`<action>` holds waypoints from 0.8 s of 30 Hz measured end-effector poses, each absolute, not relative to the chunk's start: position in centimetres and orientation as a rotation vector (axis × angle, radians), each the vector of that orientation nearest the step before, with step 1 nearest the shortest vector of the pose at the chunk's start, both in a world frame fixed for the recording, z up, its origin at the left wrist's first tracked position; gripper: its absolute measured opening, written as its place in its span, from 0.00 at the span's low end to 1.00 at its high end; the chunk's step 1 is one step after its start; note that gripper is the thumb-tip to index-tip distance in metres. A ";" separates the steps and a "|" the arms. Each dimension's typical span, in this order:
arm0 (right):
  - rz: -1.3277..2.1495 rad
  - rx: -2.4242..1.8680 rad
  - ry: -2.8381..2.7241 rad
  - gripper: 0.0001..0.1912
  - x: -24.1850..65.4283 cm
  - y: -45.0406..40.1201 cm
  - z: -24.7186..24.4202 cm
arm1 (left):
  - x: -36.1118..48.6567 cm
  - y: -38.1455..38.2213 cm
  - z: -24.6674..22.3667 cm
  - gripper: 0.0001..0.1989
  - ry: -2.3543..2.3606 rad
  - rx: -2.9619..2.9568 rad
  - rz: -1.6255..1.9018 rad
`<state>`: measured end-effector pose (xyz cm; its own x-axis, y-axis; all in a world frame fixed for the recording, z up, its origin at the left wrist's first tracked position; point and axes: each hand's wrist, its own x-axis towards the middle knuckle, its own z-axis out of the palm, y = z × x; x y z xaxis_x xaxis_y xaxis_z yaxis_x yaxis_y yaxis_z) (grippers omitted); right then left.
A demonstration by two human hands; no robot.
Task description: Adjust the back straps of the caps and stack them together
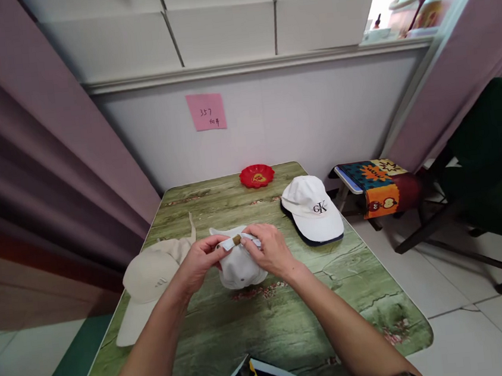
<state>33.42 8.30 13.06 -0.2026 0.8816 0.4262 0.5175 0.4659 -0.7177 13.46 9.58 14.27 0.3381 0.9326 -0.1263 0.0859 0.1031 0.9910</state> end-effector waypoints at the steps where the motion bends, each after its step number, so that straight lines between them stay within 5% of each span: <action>1: 0.604 -1.174 -1.845 0.09 33.1 8.4 13.2 | 13.5 9.5 14.6 0.18 1.069 1.355 0.813; 11: 1.160 -0.983 -1.540 0.13 33.2 9.0 13.7 | 14.0 9.1 15.2 0.15 0.992 1.401 0.862; 24: 1.064 -1.074 -1.679 0.14 33.5 8.3 13.1 | 13.4 9.3 13.2 0.15 0.994 1.195 0.830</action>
